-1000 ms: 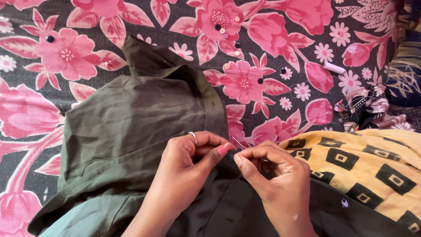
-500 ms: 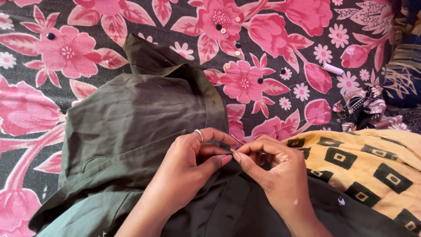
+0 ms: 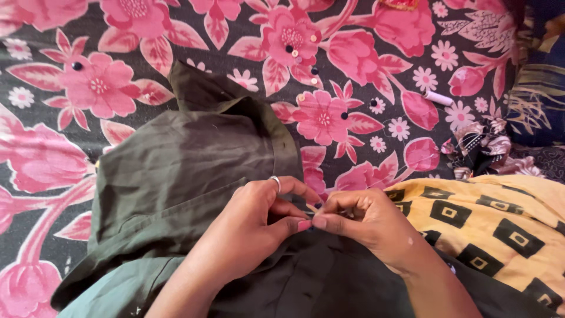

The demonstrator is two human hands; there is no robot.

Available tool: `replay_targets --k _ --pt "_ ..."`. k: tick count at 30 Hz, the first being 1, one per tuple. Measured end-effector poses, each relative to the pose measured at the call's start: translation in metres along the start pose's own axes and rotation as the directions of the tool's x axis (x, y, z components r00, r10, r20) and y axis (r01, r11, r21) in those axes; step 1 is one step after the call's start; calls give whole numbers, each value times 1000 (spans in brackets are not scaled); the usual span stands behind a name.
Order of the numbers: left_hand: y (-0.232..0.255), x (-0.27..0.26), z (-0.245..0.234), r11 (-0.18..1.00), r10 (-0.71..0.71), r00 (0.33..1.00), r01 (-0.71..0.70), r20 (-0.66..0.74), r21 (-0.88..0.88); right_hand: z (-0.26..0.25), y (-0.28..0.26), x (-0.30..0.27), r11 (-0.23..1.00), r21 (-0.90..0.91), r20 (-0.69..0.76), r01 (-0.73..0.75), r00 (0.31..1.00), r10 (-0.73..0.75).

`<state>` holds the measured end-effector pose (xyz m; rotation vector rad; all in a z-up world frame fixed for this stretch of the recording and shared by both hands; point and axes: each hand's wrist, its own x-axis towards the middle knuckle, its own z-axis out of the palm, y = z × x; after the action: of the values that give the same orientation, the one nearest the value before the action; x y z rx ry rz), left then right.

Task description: The person hand-sews a button onto a dark green shirt using a needle and thread. They repeatedly pass the needle through the button and fabric, pull the thread tight, and adjust the shirt to continue stitching.

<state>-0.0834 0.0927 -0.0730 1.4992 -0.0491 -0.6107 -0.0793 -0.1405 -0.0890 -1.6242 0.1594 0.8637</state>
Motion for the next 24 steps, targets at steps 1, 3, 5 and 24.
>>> replay_targets --k 1,3,5,24 --pt "5 1 -1 999 -4 1000 3 7 37 -1 -2 -1 999 39 28 -17 999 16" --pt "15 5 -5 994 -10 1000 8 19 110 -3 -5 -3 998 58 28 -26 999 25" --pt "24 10 -4 965 24 1000 -26 11 260 -5 -7 -5 998 53 2 -39 999 39" --pt "39 6 19 794 247 967 -239 63 560 -34 -9 -24 991 74 34 108 993 -111"
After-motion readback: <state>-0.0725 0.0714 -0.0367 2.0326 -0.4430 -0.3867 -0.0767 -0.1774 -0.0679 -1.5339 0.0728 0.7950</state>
